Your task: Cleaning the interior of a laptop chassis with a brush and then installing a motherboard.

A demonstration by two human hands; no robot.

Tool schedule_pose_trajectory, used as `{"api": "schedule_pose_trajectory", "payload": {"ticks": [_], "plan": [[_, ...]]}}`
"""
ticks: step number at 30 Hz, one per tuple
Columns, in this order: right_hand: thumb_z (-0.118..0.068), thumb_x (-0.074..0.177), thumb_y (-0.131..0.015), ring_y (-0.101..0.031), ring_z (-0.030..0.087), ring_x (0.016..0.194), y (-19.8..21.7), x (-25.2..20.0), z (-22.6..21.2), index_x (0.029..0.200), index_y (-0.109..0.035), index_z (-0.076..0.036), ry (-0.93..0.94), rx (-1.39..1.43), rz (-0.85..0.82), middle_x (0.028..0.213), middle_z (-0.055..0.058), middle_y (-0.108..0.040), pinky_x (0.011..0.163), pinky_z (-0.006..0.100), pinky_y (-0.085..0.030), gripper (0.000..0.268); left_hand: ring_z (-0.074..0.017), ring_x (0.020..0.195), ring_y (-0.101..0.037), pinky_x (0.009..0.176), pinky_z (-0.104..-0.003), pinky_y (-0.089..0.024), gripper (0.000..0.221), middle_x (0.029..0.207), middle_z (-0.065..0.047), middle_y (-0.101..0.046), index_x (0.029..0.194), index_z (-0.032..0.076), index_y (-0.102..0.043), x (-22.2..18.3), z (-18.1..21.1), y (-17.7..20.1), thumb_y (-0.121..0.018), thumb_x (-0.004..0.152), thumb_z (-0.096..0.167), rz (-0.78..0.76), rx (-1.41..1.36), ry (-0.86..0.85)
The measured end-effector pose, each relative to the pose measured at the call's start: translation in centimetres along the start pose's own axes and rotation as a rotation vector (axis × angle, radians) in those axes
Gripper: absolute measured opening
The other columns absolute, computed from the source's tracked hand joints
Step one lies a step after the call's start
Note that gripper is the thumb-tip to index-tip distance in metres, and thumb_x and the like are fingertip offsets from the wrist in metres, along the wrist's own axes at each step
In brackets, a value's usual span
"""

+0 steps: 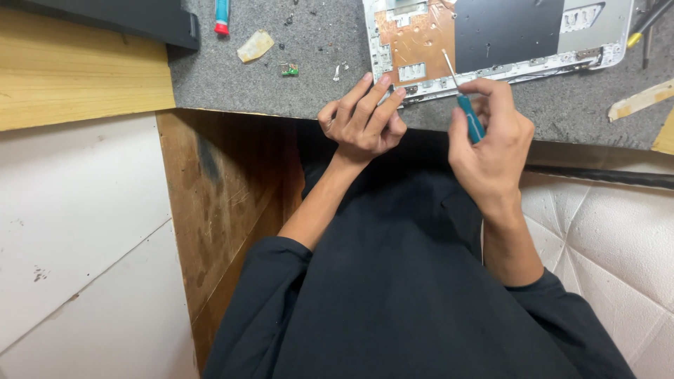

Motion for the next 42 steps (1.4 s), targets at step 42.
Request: {"api": "schedule_pose_trajectory", "payload": {"ticks": [42], "plan": [[-0.028, 0.097, -0.067, -0.068, 0.033, 0.069, -3.4, 9.4, -4.5, 0.106, -0.081, -0.029, 0.341, -0.631, -0.303, 0.083, -0.003, -0.073, 0.044, 0.045, -0.042, 0.017, -0.0196, 0.101, -0.076, 0.081, -0.029, -0.051, 0.045, 0.106, -0.001, -0.079, 0.101, 0.019, -0.081, 4.7, -1.1, 0.6, -0.038, 0.104, 0.031, -0.218, 0.046, -0.011]]}}
Point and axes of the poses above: each hand's wrist, its own x-axis towards the middle knuckle, its own y-axis out of the back of the hand, z = x × y, the point moved 8 cm from there along x, towards the middle knuckle
